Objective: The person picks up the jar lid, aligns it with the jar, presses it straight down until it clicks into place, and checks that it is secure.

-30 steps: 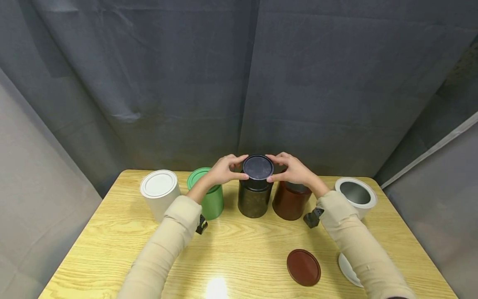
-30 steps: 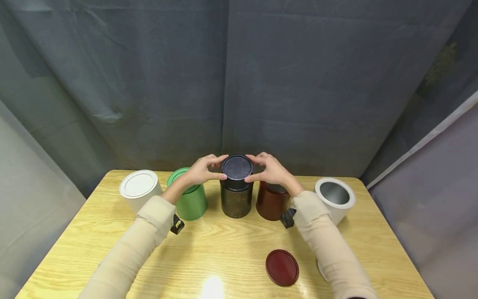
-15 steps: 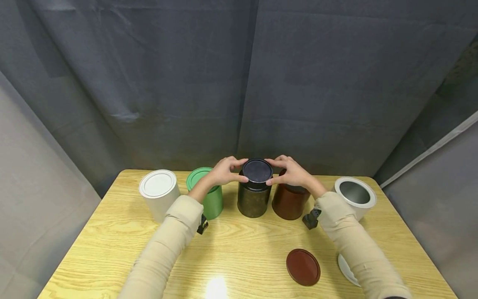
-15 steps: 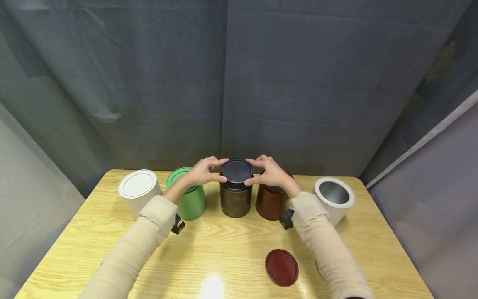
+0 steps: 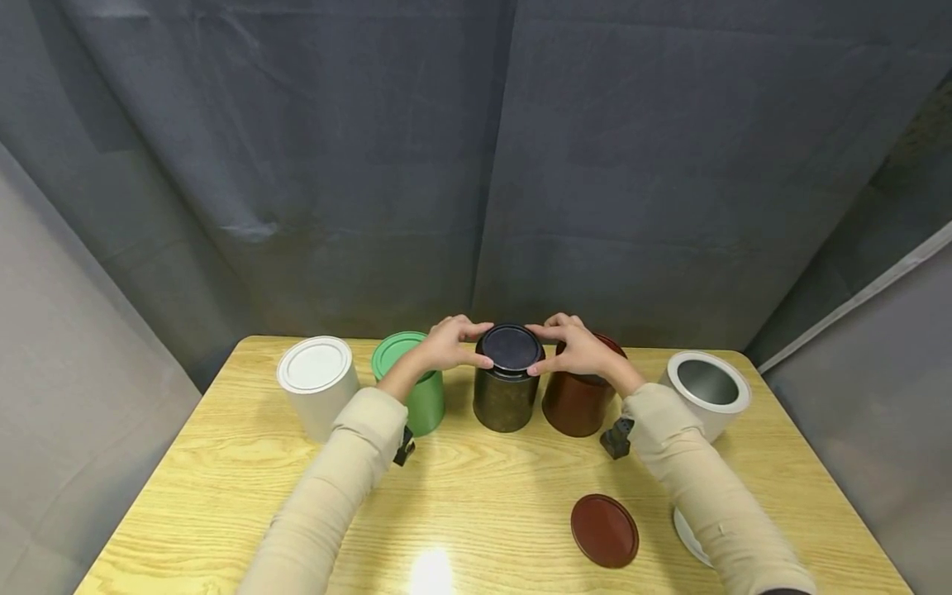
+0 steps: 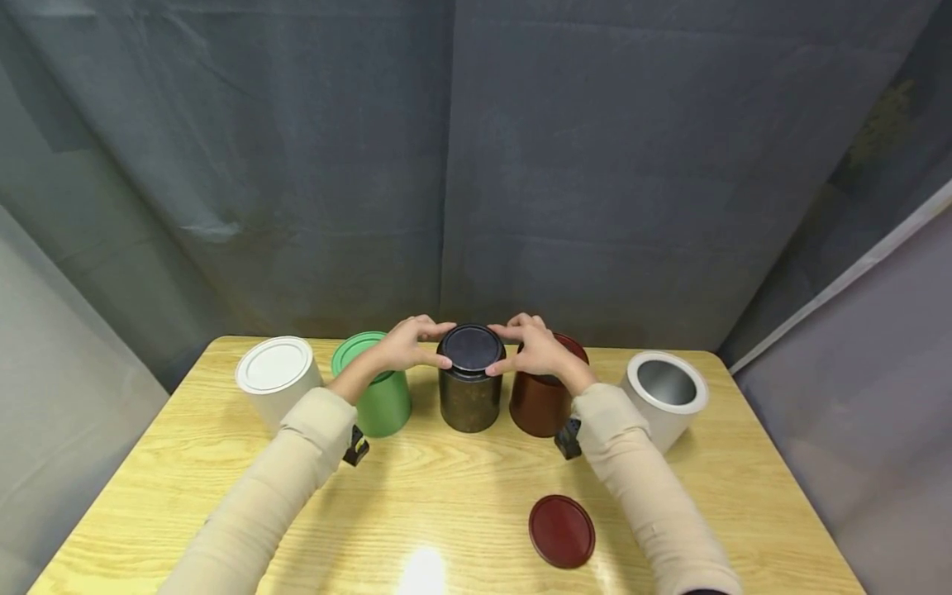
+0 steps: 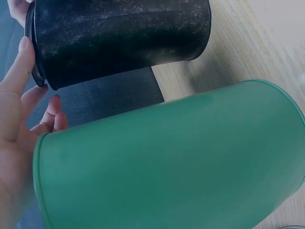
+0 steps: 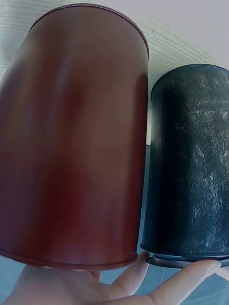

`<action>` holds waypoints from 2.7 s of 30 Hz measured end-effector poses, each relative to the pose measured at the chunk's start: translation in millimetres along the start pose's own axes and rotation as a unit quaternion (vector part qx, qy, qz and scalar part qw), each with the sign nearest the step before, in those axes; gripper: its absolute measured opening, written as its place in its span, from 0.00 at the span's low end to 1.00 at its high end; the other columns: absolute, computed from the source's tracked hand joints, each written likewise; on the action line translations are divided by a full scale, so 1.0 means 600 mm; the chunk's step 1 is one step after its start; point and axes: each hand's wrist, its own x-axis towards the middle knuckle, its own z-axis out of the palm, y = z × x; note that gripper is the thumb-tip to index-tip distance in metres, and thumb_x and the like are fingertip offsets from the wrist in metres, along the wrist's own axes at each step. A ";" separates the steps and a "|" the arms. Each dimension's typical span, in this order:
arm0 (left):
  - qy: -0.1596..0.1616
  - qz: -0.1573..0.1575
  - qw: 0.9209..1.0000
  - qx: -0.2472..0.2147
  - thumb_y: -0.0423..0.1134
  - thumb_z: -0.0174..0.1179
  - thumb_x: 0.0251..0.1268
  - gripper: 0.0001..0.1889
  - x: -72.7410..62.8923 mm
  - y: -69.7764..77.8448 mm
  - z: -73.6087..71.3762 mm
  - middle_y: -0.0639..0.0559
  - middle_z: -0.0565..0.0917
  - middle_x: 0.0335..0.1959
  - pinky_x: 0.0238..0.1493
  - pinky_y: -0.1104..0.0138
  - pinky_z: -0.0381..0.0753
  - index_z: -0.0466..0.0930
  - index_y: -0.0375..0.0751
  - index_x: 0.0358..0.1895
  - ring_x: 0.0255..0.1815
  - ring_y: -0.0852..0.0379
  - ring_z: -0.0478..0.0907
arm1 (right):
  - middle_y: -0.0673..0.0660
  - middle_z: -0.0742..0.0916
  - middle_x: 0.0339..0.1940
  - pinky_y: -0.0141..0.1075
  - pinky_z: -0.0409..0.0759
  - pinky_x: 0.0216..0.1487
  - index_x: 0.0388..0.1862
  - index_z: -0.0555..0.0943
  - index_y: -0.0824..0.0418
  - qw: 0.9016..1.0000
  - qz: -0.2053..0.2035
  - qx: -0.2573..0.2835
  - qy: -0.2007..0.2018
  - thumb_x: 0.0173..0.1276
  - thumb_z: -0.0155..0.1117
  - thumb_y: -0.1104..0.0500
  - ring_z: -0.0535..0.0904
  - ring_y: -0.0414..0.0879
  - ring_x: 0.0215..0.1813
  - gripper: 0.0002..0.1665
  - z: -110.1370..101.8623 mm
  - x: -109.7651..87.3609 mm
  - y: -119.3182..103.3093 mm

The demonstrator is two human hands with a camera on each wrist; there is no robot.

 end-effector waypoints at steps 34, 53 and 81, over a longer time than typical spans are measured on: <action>-0.037 0.006 0.999 0.015 0.48 0.68 0.49 0.35 0.016 -0.002 0.000 0.47 0.80 0.50 0.53 0.58 0.68 0.69 0.42 0.62 0.54 0.51 0.74 | 0.63 0.70 0.55 0.49 0.65 0.46 0.65 0.68 0.58 0.999 -0.004 -0.027 -0.022 0.50 0.70 0.43 0.62 0.54 0.49 0.45 -0.001 -0.005 0.000; -0.038 -0.006 0.999 0.025 0.49 0.66 0.51 0.31 0.015 0.005 0.000 0.47 0.77 0.52 0.51 0.57 0.68 0.72 0.47 0.61 0.53 0.49 0.73 | 0.61 0.72 0.52 0.47 0.65 0.44 0.61 0.73 0.56 1.000 -0.001 -0.021 0.000 0.52 0.70 0.44 0.62 0.53 0.48 0.38 0.002 -0.004 0.004; -0.057 -0.051 0.995 0.057 0.51 0.66 0.50 0.31 0.016 0.011 -0.007 0.48 0.79 0.51 0.49 0.55 0.61 0.71 0.52 0.61 0.51 0.50 0.72 | 0.62 0.72 0.52 0.50 0.63 0.48 0.62 0.72 0.57 0.999 0.004 -0.030 -0.020 0.54 0.68 0.45 0.62 0.54 0.50 0.37 0.002 0.001 -0.010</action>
